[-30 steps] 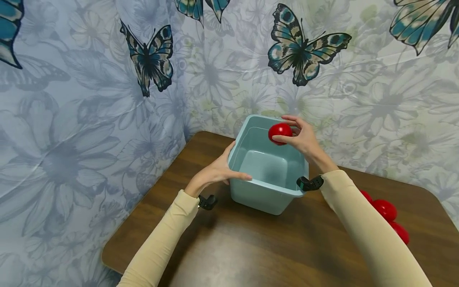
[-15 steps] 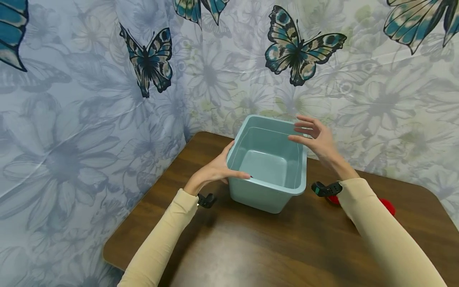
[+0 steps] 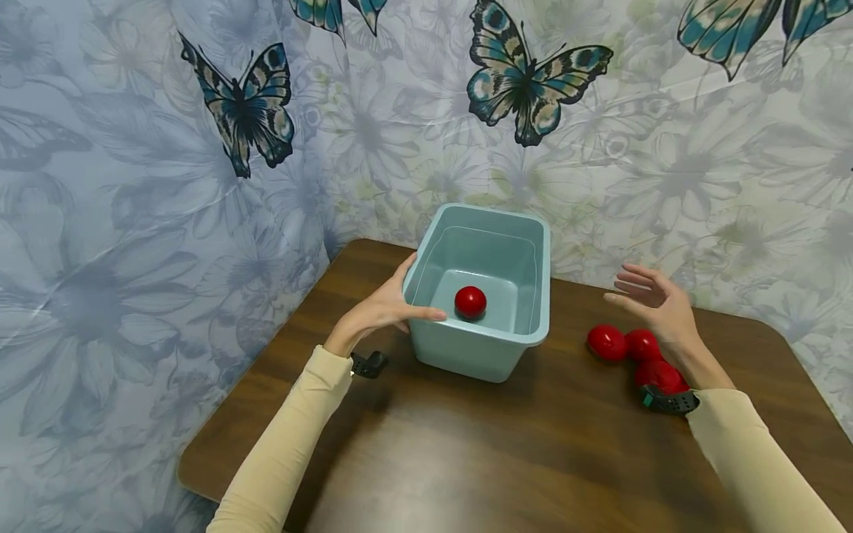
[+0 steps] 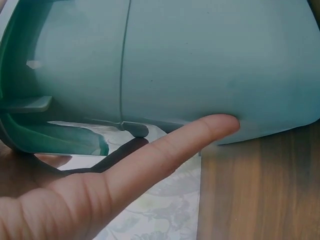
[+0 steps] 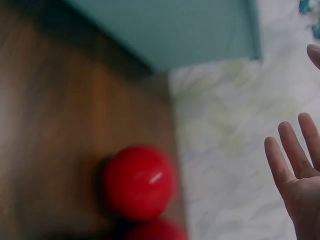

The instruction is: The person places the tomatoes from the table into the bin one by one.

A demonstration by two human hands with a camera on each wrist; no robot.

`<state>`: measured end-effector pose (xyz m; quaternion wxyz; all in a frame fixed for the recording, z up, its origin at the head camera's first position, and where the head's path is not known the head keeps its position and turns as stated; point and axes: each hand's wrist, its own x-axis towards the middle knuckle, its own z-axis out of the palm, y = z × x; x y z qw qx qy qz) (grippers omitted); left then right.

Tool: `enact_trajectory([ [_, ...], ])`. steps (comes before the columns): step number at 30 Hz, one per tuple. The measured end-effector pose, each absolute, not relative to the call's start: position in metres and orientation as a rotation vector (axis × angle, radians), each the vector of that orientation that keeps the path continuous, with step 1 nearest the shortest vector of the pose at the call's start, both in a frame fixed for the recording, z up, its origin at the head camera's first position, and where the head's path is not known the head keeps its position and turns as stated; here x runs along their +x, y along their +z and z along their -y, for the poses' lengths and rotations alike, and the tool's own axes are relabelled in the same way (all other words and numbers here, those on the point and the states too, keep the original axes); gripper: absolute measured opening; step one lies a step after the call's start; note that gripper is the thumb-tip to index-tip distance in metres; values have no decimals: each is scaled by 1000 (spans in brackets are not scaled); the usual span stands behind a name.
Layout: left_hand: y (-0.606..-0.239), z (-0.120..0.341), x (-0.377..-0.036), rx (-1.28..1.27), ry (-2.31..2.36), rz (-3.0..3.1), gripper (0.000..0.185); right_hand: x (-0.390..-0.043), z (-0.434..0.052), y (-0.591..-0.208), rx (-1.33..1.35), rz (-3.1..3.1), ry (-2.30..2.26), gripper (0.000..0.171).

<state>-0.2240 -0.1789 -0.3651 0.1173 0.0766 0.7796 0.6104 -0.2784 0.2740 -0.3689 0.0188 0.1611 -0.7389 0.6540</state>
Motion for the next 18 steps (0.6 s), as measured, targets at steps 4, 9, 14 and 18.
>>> enact_trajectory([
  [4,-363,178,-225,225,1773,-2299,127,-277,-289,-400,435,2411,1922,55],
  [9,-364,175,-227,233,1796,-2263,127,-276,-290,-434,270,2621,1652,58],
  [14,-364,174,-228,217,1815,-2261,127,-277,-280,-454,86,2772,1474,72],
  [18,-363,176,-227,207,1816,-2260,129,-279,-269,-463,7,2804,1430,75],
])
